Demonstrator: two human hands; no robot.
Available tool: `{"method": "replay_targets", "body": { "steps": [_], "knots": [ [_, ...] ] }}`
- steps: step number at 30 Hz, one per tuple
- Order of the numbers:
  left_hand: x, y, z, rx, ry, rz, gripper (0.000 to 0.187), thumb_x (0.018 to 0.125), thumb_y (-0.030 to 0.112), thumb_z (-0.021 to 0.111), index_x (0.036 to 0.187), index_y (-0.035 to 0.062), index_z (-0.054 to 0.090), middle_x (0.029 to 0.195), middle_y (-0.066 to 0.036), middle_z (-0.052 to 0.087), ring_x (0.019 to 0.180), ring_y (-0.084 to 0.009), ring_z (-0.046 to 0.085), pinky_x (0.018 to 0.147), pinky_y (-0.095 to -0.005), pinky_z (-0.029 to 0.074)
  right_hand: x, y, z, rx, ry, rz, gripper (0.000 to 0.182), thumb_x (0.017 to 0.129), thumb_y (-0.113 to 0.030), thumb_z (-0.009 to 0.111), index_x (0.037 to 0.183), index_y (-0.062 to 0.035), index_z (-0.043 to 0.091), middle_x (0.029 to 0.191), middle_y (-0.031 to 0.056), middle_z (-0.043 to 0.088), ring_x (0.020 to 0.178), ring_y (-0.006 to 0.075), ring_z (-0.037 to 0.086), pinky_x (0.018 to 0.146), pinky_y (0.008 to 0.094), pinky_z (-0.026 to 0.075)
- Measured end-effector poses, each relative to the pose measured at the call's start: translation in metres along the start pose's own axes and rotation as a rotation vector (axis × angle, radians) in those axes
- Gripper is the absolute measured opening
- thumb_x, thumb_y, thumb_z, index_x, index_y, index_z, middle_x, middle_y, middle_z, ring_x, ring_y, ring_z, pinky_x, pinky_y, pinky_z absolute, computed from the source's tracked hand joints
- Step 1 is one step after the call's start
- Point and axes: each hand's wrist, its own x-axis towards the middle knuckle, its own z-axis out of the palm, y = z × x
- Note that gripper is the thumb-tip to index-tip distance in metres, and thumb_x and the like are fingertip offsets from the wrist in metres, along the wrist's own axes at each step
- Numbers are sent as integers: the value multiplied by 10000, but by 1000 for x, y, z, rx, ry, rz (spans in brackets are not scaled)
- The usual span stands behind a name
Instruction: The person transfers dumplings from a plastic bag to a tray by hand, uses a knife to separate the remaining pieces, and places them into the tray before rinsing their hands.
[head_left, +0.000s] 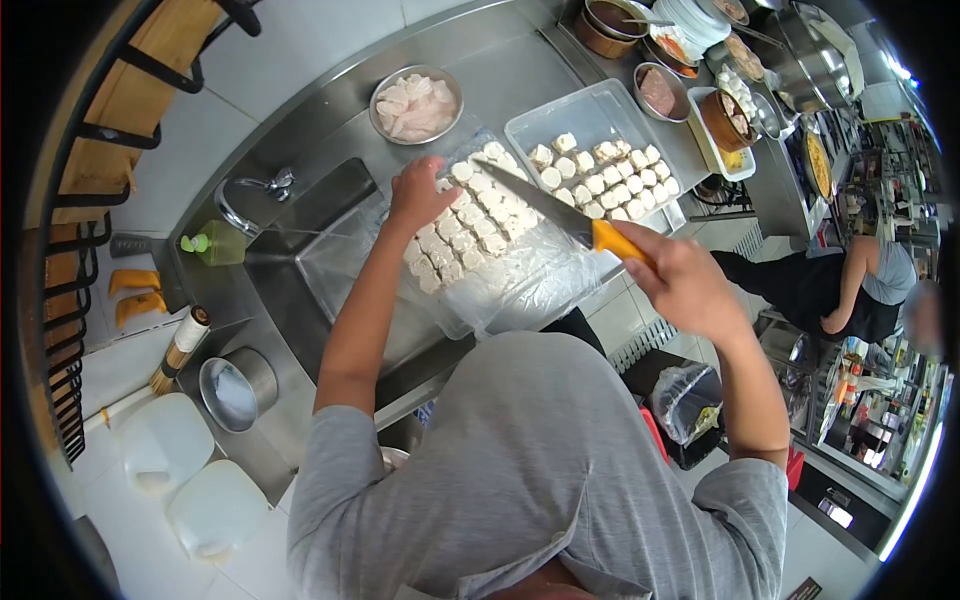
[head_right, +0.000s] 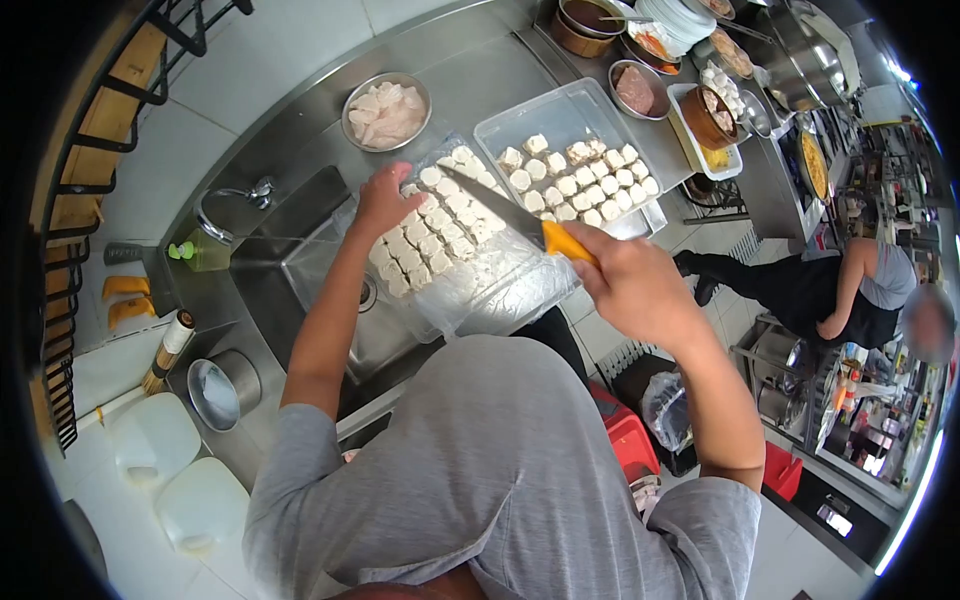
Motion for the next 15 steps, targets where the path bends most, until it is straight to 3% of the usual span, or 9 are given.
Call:
{"method": "replay_targets", "body": {
  "steps": [4,5,9,12,15],
  "knots": [
    [12,26,6,133,11,47,682,793,369,848,1356,74,600,1319,-144,636,1278,-334,574,1067,-550,423,-48,16,13,-13,174,-86,496,941,-86,651,1431,-102,583,917,211,718,844,409,705,758,507,562],
    [11,33,4,167,-20,46,706,797,381,842,1383,79,589,1355,-150,619,1300,-333,564,1078,-563,415,-57,14,17,-78,223,-59,469,934,-65,661,1398,-129,635,800,175,693,757,375,697,694,480,559],
    [14,35,15,275,-68,-4,742,774,417,838,1388,85,584,1374,-144,610,1313,-332,557,1078,-558,417,-79,17,32,-86,274,-19,380,922,-92,688,1295,-145,733,720,106,674,631,291,665,573,395,536],
    [15,30,21,289,-128,-32,782,748,444,844,1390,85,580,1374,-141,612,1314,-331,558,1074,-553,422,-87,12,32,-63,194,42,420,904,-46,697,1319,-112,715,802,157,714,640,311,674,624,398,549],
    [15,26,25,275,-127,-49,807,730,454,852,1392,85,576,1380,-140,611,1317,-330,558,1068,-554,426,-88,12,35,-95,192,21,408,908,-64,699,1311,-124,724,740,129,689,610,300,657,596,398,538]
  ]
}}
